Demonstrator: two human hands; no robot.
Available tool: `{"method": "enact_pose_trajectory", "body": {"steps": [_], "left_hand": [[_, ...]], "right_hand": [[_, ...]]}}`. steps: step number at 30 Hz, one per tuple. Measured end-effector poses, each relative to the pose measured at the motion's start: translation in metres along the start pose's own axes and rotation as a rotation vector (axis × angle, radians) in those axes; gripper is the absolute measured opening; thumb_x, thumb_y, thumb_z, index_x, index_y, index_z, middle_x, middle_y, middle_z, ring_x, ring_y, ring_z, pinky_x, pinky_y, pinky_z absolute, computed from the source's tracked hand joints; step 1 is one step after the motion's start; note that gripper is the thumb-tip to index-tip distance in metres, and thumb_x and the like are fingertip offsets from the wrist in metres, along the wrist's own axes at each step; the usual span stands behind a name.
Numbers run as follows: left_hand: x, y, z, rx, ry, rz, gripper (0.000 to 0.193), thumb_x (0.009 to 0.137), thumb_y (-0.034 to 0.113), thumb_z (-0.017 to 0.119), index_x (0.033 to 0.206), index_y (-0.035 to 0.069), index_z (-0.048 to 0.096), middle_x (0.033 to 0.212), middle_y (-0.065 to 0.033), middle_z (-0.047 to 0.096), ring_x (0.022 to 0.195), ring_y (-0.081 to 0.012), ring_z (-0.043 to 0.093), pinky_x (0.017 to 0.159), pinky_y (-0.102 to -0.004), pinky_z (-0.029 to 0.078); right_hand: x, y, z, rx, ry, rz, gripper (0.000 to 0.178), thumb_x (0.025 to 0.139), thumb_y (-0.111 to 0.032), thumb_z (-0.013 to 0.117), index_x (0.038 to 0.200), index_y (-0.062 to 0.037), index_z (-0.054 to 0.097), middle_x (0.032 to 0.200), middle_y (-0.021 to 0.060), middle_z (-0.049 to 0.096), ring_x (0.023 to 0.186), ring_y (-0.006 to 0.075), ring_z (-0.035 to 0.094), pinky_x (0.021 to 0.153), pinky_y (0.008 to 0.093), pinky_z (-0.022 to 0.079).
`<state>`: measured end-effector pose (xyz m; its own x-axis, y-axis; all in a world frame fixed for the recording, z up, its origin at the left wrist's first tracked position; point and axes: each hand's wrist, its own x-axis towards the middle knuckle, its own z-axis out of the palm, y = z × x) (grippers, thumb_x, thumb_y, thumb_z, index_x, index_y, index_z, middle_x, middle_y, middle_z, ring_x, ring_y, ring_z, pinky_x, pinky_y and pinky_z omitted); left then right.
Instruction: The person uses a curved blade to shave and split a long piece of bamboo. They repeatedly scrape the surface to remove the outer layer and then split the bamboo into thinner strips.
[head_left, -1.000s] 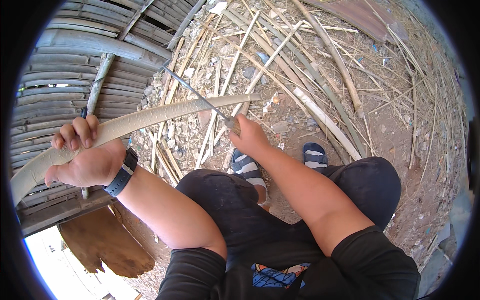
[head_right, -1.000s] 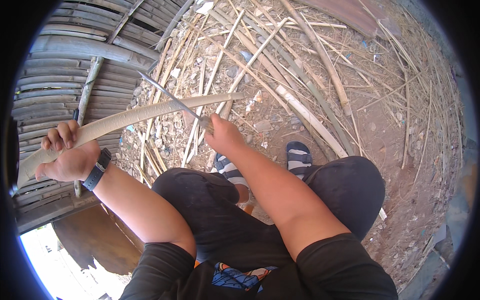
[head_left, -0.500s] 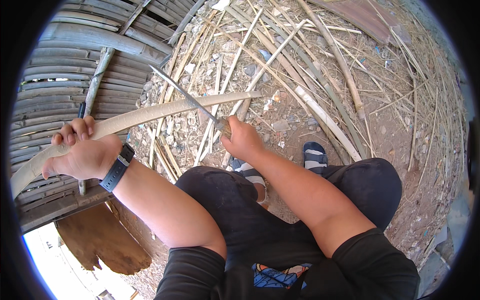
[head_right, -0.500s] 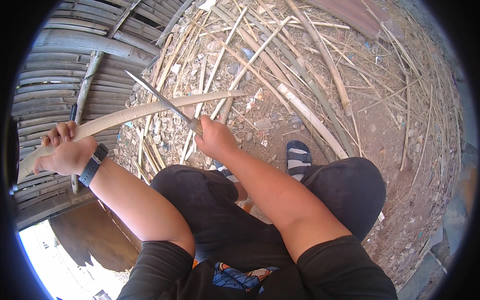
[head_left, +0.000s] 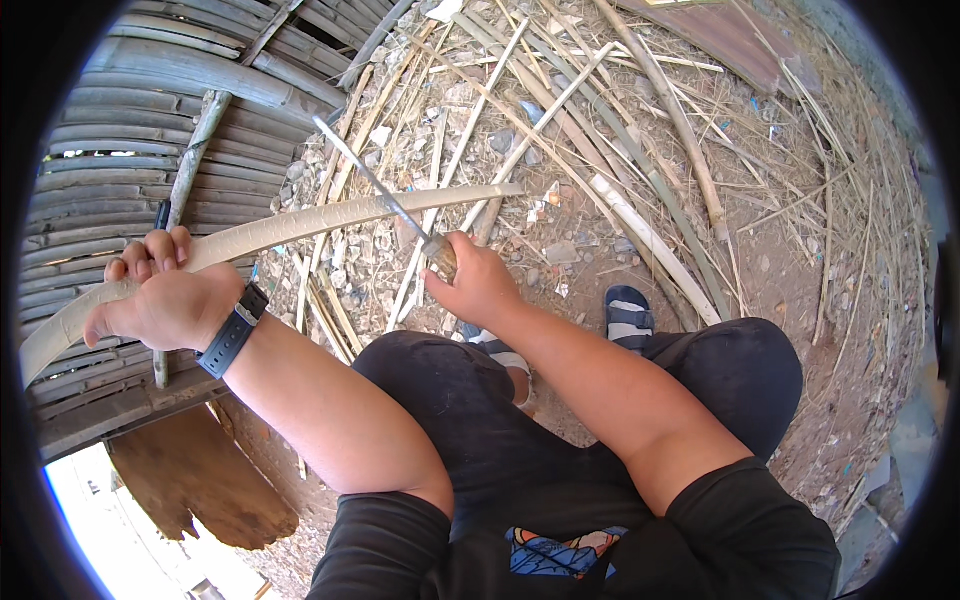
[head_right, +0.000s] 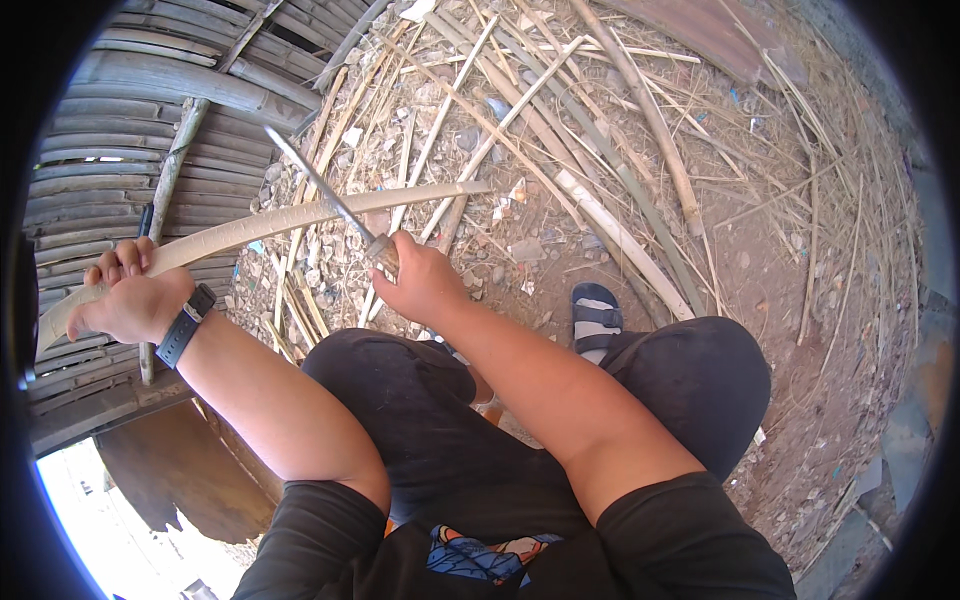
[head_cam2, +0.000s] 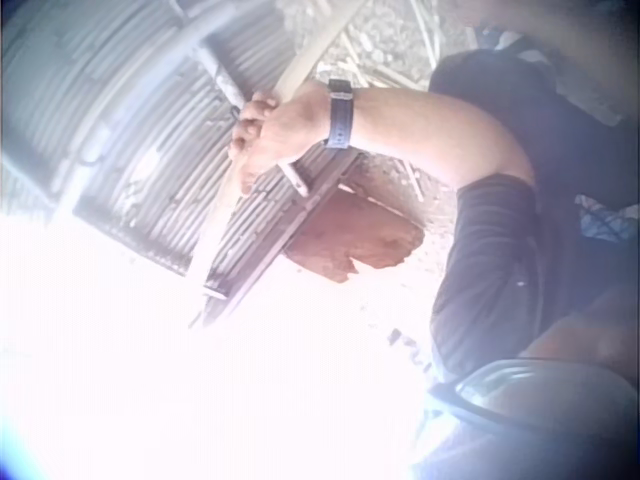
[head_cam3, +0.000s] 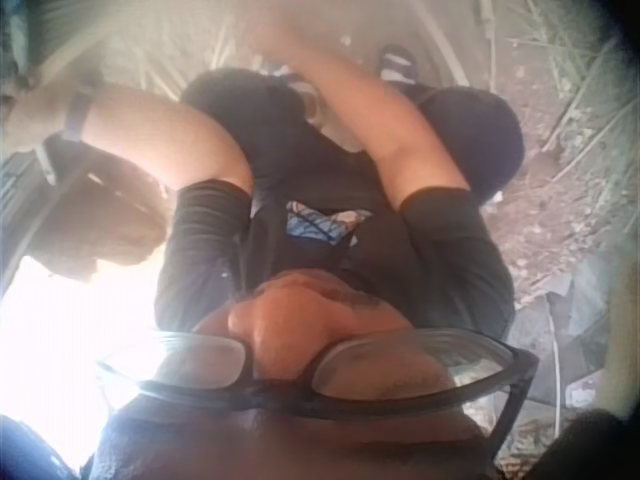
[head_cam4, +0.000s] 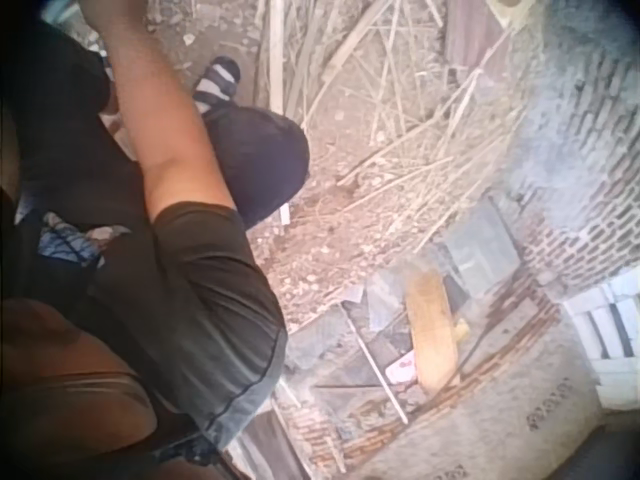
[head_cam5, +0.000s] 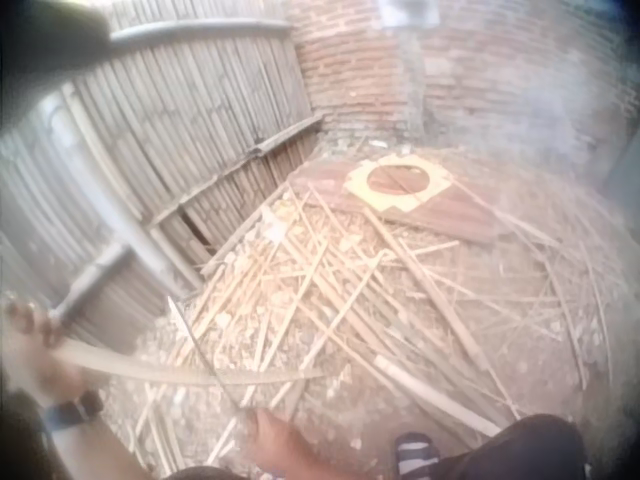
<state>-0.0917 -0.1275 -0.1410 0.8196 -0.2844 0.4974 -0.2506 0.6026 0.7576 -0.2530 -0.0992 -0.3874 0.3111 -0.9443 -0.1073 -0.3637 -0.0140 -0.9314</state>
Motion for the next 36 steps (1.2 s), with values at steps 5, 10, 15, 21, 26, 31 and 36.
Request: {"method": "enact_pose_trajectory", "body": {"steps": [5,10,15,21,26,31,36], "left_hand": [[0.002,0.001,-0.001,0.001,0.038,-0.013,0.072,0.090,0.081,0.022,0.087,0.013,0.043,0.065,0.0006,0.035,0.052,-0.0138,0.027,0.050,-0.0268,0.025],[0.001,-0.001,0.002,0.003,0.058,-0.010,0.074,0.088,0.084,0.021,0.086,0.013,0.044,0.065,0.0010,0.036,0.052,-0.0136,0.028,0.051,-0.0264,0.025],[-0.006,0.004,0.005,-0.024,-0.044,0.013,0.075,0.087,0.085,0.020,0.086,0.014,0.043,0.066,0.0012,0.036,0.052,-0.0135,0.028,0.051,-0.0259,0.025],[-0.003,0.004,0.002,-0.061,-0.067,-0.009,0.073,0.088,0.084,0.021,0.081,0.015,0.044,0.063,0.0020,0.036,0.049,-0.0139,0.028,0.049,-0.0264,0.025],[-0.002,0.003,0.003,-0.034,-0.030,-0.006,0.074,0.086,0.086,0.021,0.082,0.015,0.044,0.063,0.0022,0.036,0.050,-0.0133,0.028,0.049,-0.0262,0.025],[-0.011,0.007,0.010,-0.054,-0.046,0.000,0.076,0.085,0.087,0.022,0.083,0.015,0.047,0.062,0.0025,0.037,0.050,-0.0125,0.030,0.049,-0.0256,0.025],[-0.001,0.003,-0.002,-0.084,-0.143,-0.020,0.077,0.083,0.089,0.022,0.082,0.016,0.048,0.061,0.0031,0.040,0.048,-0.0119,0.031,0.048,-0.0252,0.026]], "right_hand": [[-0.016,0.070,0.007,-0.028,0.000,0.209,0.041,0.084,-0.027,0.068,0.112,0.0020,0.058,0.089,0.0255,0.069,0.087,0.0423,0.068,0.078,0.0479,0.053],[-0.014,0.101,-0.007,-0.220,0.054,0.544,0.042,0.083,-0.026,0.069,0.112,0.0020,0.058,0.096,0.0263,0.069,0.092,0.0402,0.069,0.084,0.0457,0.054],[0.001,0.013,0.001,0.031,-0.015,0.135,0.041,0.084,-0.026,0.069,0.109,0.0020,0.056,0.087,0.0245,0.068,0.085,0.0418,0.068,0.076,0.0485,0.052],[-0.019,0.083,0.009,-0.118,0.004,0.167,0.040,0.085,-0.025,0.068,0.113,0.0002,0.054,0.090,0.0254,0.068,0.085,0.0436,0.067,0.076,0.0504,0.052],[-0.022,0.107,-0.001,-0.143,0.036,0.485,0.046,0.085,-0.034,0.070,0.111,0.0027,0.058,0.094,0.0260,0.069,0.092,0.0412,0.068,0.083,0.0489,0.053],[-0.006,0.024,0.003,0.082,-0.016,0.150,0.046,0.086,-0.036,0.070,0.105,0.0021,0.054,0.080,0.0246,0.067,0.080,0.0429,0.067,0.073,0.0490,0.052],[-0.007,0.064,0.010,0.063,0.012,0.054,0.042,0.083,-0.029,0.070,0.107,0.0036,0.057,0.081,0.0227,0.068,0.077,0.0404,0.068,0.072,0.0456,0.054]]}}
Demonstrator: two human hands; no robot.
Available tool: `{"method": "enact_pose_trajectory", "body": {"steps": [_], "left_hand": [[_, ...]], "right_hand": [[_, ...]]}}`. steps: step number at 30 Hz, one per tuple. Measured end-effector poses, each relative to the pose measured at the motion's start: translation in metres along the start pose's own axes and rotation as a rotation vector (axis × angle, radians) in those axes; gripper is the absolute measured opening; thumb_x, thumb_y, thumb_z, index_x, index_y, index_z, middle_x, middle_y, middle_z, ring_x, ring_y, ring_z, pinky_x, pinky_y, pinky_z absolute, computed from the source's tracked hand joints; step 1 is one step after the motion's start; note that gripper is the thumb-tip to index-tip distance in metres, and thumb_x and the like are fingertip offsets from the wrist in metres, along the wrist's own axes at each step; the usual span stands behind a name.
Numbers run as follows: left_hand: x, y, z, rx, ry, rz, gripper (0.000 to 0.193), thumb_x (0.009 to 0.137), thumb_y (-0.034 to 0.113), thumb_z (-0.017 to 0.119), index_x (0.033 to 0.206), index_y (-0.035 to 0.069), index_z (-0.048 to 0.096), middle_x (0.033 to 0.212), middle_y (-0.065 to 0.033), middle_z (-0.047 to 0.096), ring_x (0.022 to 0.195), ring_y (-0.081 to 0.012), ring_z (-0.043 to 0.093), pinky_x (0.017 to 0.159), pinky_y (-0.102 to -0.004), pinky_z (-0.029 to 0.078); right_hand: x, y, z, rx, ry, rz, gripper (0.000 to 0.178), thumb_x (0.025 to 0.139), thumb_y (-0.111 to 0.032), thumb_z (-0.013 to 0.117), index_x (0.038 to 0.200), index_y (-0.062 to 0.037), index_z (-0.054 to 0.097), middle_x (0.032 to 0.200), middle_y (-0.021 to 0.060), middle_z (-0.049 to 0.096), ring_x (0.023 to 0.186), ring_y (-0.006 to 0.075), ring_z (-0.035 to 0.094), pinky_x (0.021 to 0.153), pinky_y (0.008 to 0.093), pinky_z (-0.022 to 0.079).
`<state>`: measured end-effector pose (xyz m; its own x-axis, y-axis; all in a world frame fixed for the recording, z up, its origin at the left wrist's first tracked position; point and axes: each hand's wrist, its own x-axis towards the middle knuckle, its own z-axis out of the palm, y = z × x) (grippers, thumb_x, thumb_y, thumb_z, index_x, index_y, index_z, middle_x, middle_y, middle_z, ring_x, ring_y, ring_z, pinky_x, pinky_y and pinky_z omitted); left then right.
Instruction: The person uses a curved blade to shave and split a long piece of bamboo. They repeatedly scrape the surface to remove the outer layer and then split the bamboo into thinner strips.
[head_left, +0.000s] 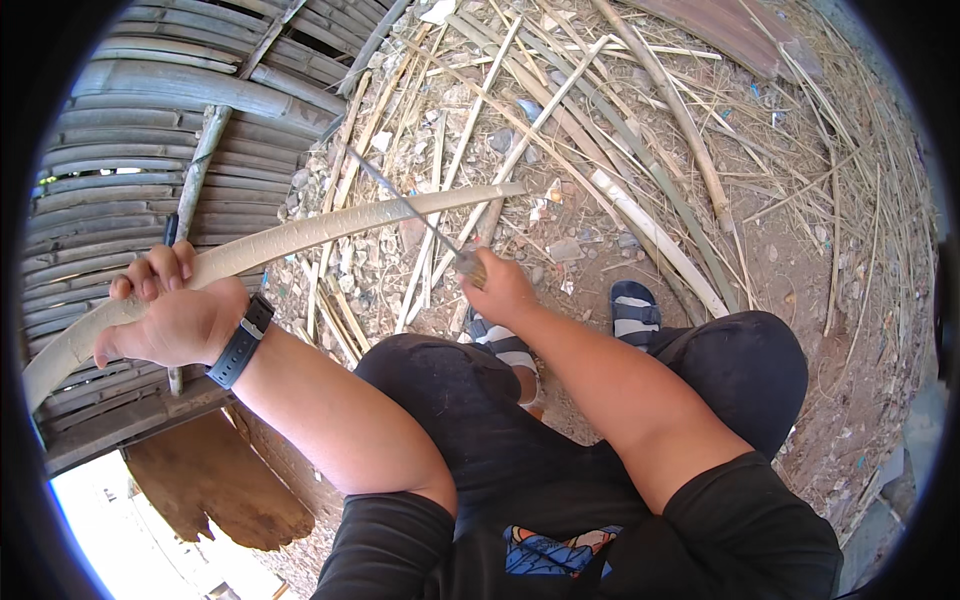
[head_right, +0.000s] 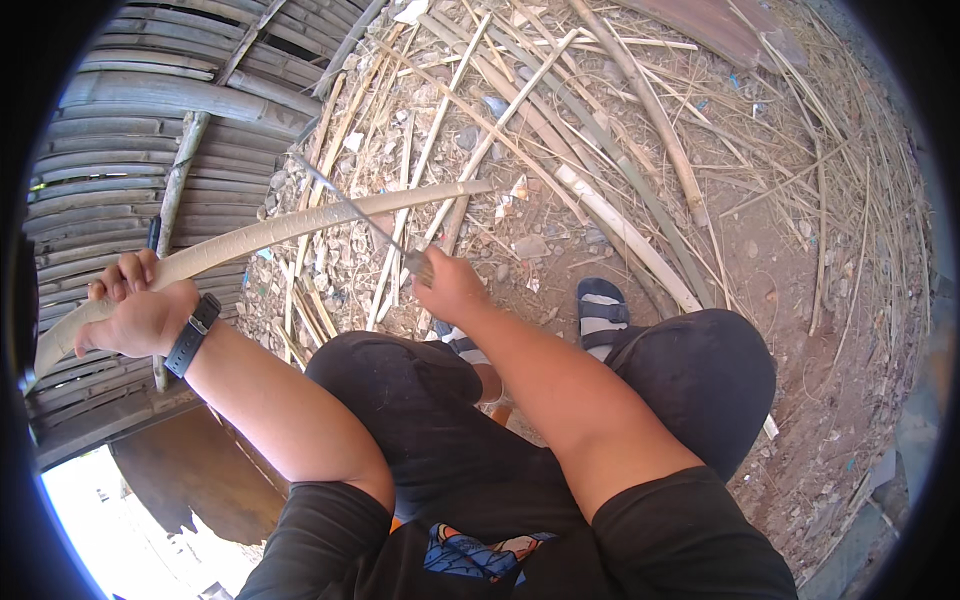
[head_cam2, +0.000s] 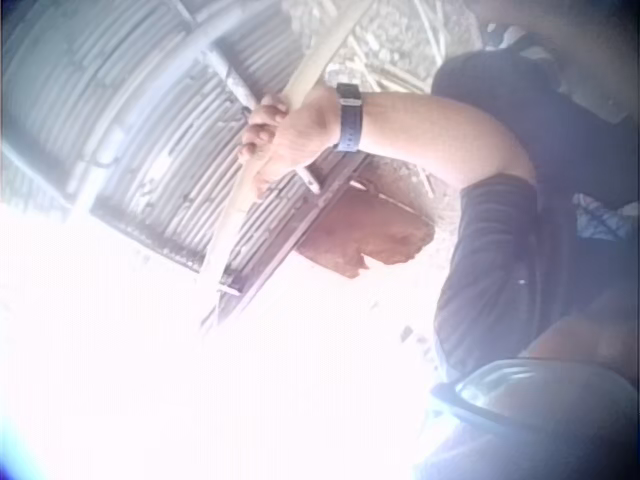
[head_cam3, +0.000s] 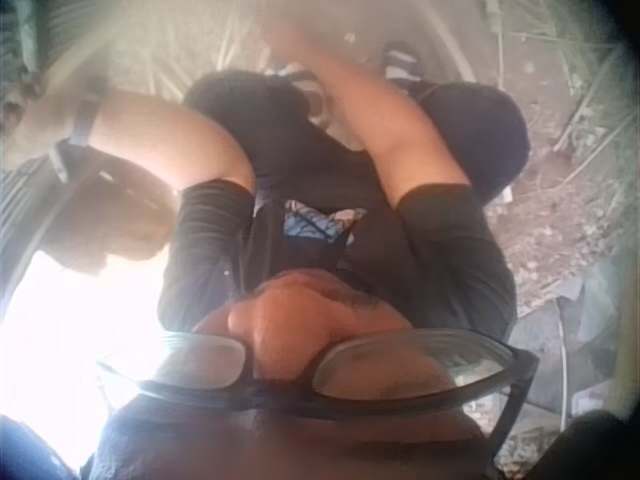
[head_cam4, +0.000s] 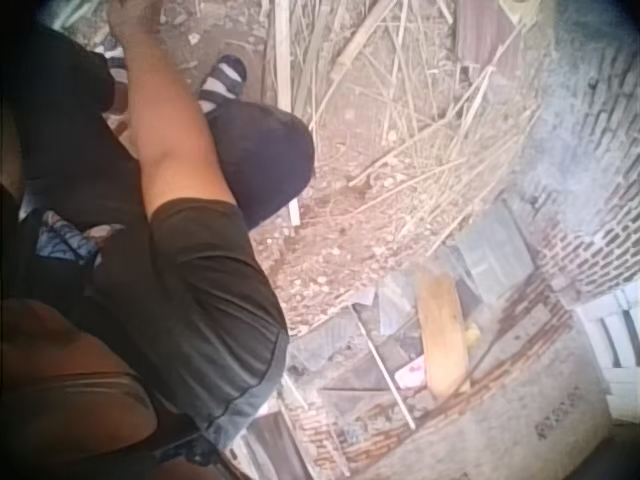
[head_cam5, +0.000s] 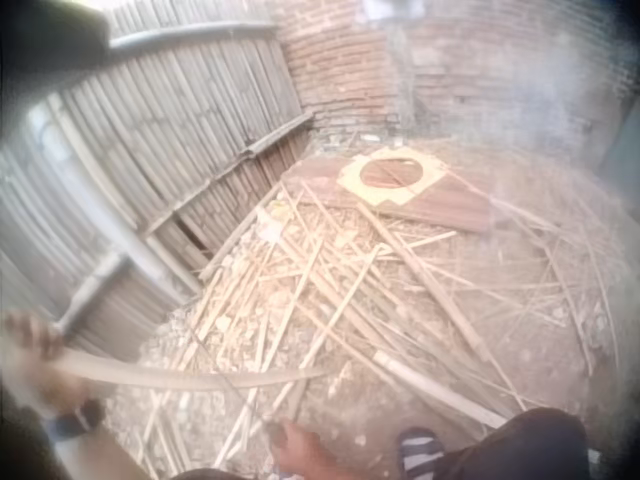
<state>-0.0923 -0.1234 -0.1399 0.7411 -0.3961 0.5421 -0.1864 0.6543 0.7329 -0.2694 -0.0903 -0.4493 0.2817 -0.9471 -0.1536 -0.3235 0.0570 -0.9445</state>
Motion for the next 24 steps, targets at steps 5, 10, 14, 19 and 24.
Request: {"method": "enact_pose_trajectory", "body": {"steps": [5,10,14,19,24], "left_hand": [[0.014,-0.005,-0.011,-0.094,-0.061,-0.058,0.079,0.081,0.090,0.023,0.080,0.016,0.050,0.061,0.0035,0.042,0.047,-0.0118,0.034,0.047,-0.0250,0.027],[0.011,-0.002,-0.009,-0.129,-0.120,-0.041,0.079,0.080,0.091,0.025,0.078,0.017,0.051,0.060,0.0036,0.041,0.047,-0.0118,0.034,0.047,-0.0250,0.027],[0.011,-0.002,-0.011,-0.166,-0.181,-0.078,0.080,0.079,0.092,0.025,0.077,0.017,0.051,0.060,0.0034,0.041,0.047,-0.0120,0.034,0.048,-0.0255,0.027],[0.015,-0.003,-0.014,-0.209,-0.199,-0.098,0.080,0.079,0.092,0.025,0.078,0.017,0.053,0.060,0.0033,0.042,0.047,-0.0124,0.034,0.049,-0.0262,0.028],[0.020,-0.007,-0.021,-0.262,-0.279,-0.114,0.081,0.078,0.092,0.027,0.078,0.017,0.056,0.060,0.0032,0.045,0.048,-0.0131,0.037,0.050,-0.0271,0.030]], "right_hand": [[-0.017,0.069,-0.004,-0.192,0.121,0.482,0.044,0.080,-0.024,0.069,0.113,0.0039,0.058,0.089,0.0266,0.068,0.086,0.0400,0.068,0.076,0.0455,0.053],[-0.006,-0.031,0.001,0.065,0.009,0.171,0.044,0.080,-0.023,0.068,0.115,0.0015,0.057,0.087,0.0275,0.068,0.085,0.0419,0.068,0.075,0.0482,0.053],[0.002,-0.029,0.001,0.067,0.051,0.029,0.042,0.080,-0.022,0.067,0.114,0.0010,0.058,0.085,0.0260,0.068,0.084,0.0419,0.069,0.074,0.0490,0.053],[-0.011,0.069,0.002,-0.004,0.149,0.344,0.039,0.078,-0.022,0.067,0.110,-0.0005,0.062,0.090,0.0251,0.069,0.088,0.0404,0.068,0.076,0.0476,0.053],[0.001,0.016,0.012,0.172,0.082,0.283,0.044,0.077,-0.024,0.069,0.114,-0.0013,0.062,0.088,0.0241,0.068,0.086,0.0405,0.067,0.077,0.0461,0.053]]}}
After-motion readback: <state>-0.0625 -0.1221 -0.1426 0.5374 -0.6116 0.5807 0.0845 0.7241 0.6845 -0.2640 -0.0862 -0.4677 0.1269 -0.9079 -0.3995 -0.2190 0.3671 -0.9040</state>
